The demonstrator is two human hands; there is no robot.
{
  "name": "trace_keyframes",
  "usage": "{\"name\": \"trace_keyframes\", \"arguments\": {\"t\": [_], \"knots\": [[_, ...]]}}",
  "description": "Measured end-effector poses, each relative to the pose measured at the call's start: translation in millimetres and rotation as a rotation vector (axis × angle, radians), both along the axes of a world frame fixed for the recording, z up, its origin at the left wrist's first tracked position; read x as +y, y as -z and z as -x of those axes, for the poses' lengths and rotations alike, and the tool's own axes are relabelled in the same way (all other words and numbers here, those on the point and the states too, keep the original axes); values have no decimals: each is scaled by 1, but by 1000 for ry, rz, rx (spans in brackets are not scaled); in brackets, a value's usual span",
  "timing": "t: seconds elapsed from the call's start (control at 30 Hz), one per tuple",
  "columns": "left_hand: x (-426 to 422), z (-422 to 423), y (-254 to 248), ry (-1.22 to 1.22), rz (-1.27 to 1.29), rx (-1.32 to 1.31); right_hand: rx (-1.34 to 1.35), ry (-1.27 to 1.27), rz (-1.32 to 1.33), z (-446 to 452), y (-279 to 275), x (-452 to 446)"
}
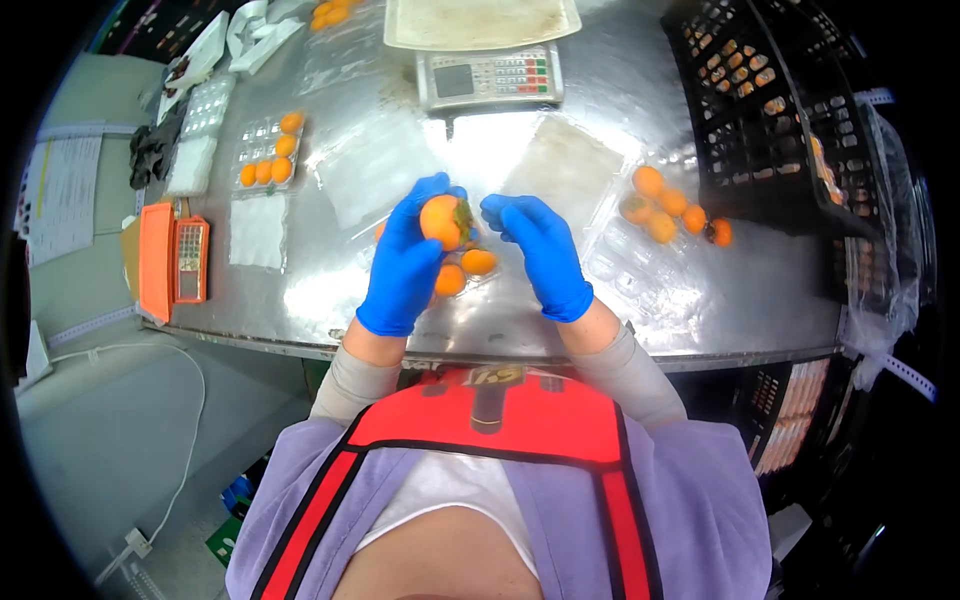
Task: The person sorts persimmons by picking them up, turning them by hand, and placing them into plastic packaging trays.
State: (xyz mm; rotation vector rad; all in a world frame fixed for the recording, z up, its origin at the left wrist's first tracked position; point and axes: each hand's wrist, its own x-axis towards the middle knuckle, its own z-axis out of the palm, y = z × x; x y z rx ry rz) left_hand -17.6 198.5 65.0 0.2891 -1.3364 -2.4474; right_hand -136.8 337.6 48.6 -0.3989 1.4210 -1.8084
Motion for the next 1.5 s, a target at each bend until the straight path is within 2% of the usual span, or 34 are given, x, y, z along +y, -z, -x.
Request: {"name": "trace_keyframes", "arguments": {"t": [0.03,0.07,0.13,0.43,0.53,0.6,0.63,0.7,0.77,0.83,0.87,0.9,0.93,0.97,1.03,1.07,1.13,1.2,1.3,1.4,1.5], "knots": [[0,2,0,-14,131,17,2,14,-2,1,-2,3],[2,4,-3,-1,127,19,12,22,-5,2,-5,6],[7,9,-12,-6,280,28,23,42,-9,5,-8,13],[33,29,-21,14,455,-41,132,112,62,9,-18,43],[40,35,-19,27,511,-22,251,136,34,14,-26,52],[45,40,-17,28,478,9,922,101,38,18,-30,58],[46,42,-16,25,446,37,922,105,39,21,-31,60],[49,44,-14,13,393,15,1147,193,-203,28,-32,65],[50,47,-15,-4,345,-4,1003,382,-277,45,-9,74],[52,46,-21,73,273,-51,845,409,-181,49,-12,81],[52,44,-19,79,280,-52,755,370,-170,47,-19,84],[51,43,-15,111,154,-139,758,385,-170,45,-18,85],[52,46,-11,146,25,-222,552,283,-72,43,-15,84],[52,48,-7,160,20,-218,342,176,20,38,-13,85],[55,49,-2,226,36,-415,442,109,11,27,-12,87],[57,48,1,239,29,-418,410,53,11,19,-17,86],[62,49,8,310,300,-414,432,-40,-17,11,-15,88],[65,46,18,344,293,-433,441,-126,-117,9,-10,97],[67,38,25,396,333,-492,496,-87,-189,3,13,113],[63,33,34,344,223,-483,385,259,-216,1,64,138],[55,28,38,303,209,-469,226,549,-161,8,79,159]]}}
